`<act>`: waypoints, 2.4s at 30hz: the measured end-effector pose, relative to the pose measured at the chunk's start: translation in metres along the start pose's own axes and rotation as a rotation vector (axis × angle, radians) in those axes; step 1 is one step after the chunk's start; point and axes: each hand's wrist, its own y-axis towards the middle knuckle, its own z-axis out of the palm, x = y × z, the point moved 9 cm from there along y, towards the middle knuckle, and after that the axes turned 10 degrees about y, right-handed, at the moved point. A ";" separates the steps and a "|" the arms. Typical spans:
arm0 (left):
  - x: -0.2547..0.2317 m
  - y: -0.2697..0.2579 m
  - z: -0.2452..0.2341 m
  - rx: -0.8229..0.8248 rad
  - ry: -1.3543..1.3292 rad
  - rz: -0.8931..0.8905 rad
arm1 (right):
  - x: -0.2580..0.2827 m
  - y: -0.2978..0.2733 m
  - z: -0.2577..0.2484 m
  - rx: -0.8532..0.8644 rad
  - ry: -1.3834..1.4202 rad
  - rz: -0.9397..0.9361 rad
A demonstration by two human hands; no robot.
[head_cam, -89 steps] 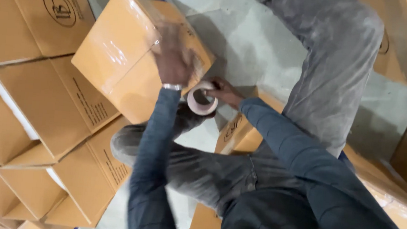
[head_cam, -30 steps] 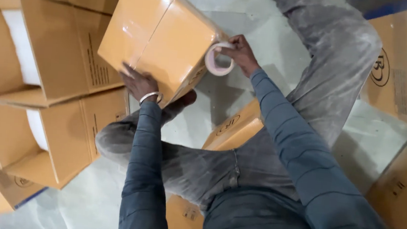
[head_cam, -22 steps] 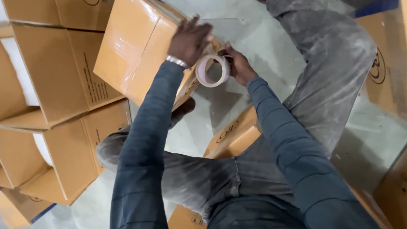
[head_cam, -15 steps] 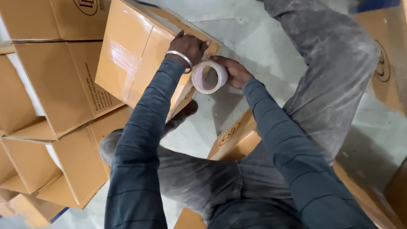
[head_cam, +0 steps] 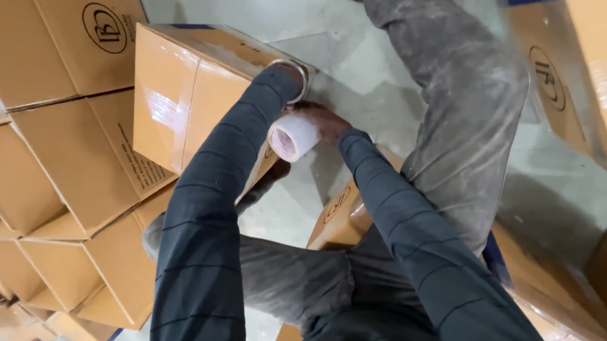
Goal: Taping and packing cardboard boxes in a warehouse or workshop environment.
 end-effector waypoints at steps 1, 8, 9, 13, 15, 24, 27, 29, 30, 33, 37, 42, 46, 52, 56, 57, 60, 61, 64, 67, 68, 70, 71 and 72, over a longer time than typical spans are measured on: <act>-0.003 -0.006 0.000 0.013 -0.001 -0.005 | -0.001 0.001 0.000 0.064 -0.084 -0.084; -0.004 -0.009 -0.016 0.046 -0.014 -0.065 | 0.013 -0.001 0.011 0.180 -0.870 -0.503; -0.008 -0.014 -0.021 0.053 -0.017 -0.070 | 0.006 0.004 0.002 0.040 -0.274 -0.145; -0.004 -0.027 -0.033 0.072 -0.021 -0.111 | 0.002 -0.010 0.005 -0.119 0.113 0.152; -0.002 -0.026 -0.030 0.080 -0.025 -0.129 | -0.010 -0.001 0.005 -0.134 0.270 0.190; 0.014 -0.031 -0.015 0.106 -0.055 -0.231 | -0.014 0.002 0.007 -0.170 0.441 0.210; 0.018 -0.014 0.024 0.108 -0.072 -0.262 | -0.050 0.036 -0.046 -0.287 0.065 -0.148; 0.021 -0.002 0.039 0.104 -0.080 -0.278 | -0.034 0.028 -0.052 -0.425 -0.340 -0.465; 0.021 -0.003 0.041 0.092 -0.070 -0.275 | -0.027 0.014 -0.046 -0.543 -0.237 -0.360; 0.019 -0.001 0.041 0.082 -0.040 -0.248 | -0.038 0.017 -0.050 -0.476 0.051 -0.207; 0.016 0.002 0.049 0.103 0.006 -0.220 | -0.014 -0.023 -0.005 -0.435 -0.378 -0.382; 0.036 -0.028 0.015 0.080 0.081 -0.191 | 0.021 -0.064 0.043 -0.474 -1.333 -0.535; 0.055 -0.068 -0.004 0.076 0.124 -0.160 | 0.086 -0.102 0.049 -0.148 -1.522 0.029; 0.079 -0.049 0.061 -0.549 0.615 -0.288 | 0.247 -0.152 0.042 -0.361 -1.391 -0.566; 0.046 -0.091 0.105 -0.248 0.934 -0.290 | 0.260 -0.148 0.049 -0.462 -1.335 -0.625; 0.036 -0.096 0.114 -0.191 0.781 -0.252 | 0.261 -0.145 0.050 -0.423 -1.254 -0.658; -0.024 -0.118 0.159 -0.017 0.299 -0.135 | 0.257 -0.145 0.054 -0.369 -1.185 -0.686; -0.032 -0.124 0.179 0.034 0.142 -0.099 | 0.260 -0.143 0.058 -0.359 -1.189 -0.702; -0.054 -0.103 0.279 0.188 -0.326 0.019 | 0.259 -0.135 0.057 -0.344 -1.170 -0.739; -0.050 -0.142 0.167 -0.123 -0.605 0.039 | 0.256 -0.134 0.060 -0.311 -1.127 -0.860; -0.045 -0.156 0.136 -0.142 -0.608 0.029 | 0.256 -0.132 0.061 -0.296 -1.139 -0.871; -0.019 -0.194 0.071 -0.358 -0.909 -0.134 | 0.251 -0.126 0.053 -0.308 -1.042 -0.796; -0.014 -0.199 0.069 -0.368 -0.917 -0.141 | 0.249 -0.127 0.052 -0.296 -1.053 -0.796; 0.000 -0.210 0.061 -0.516 -1.010 -0.184 | 0.248 -0.125 0.048 -0.313 -1.023 -0.783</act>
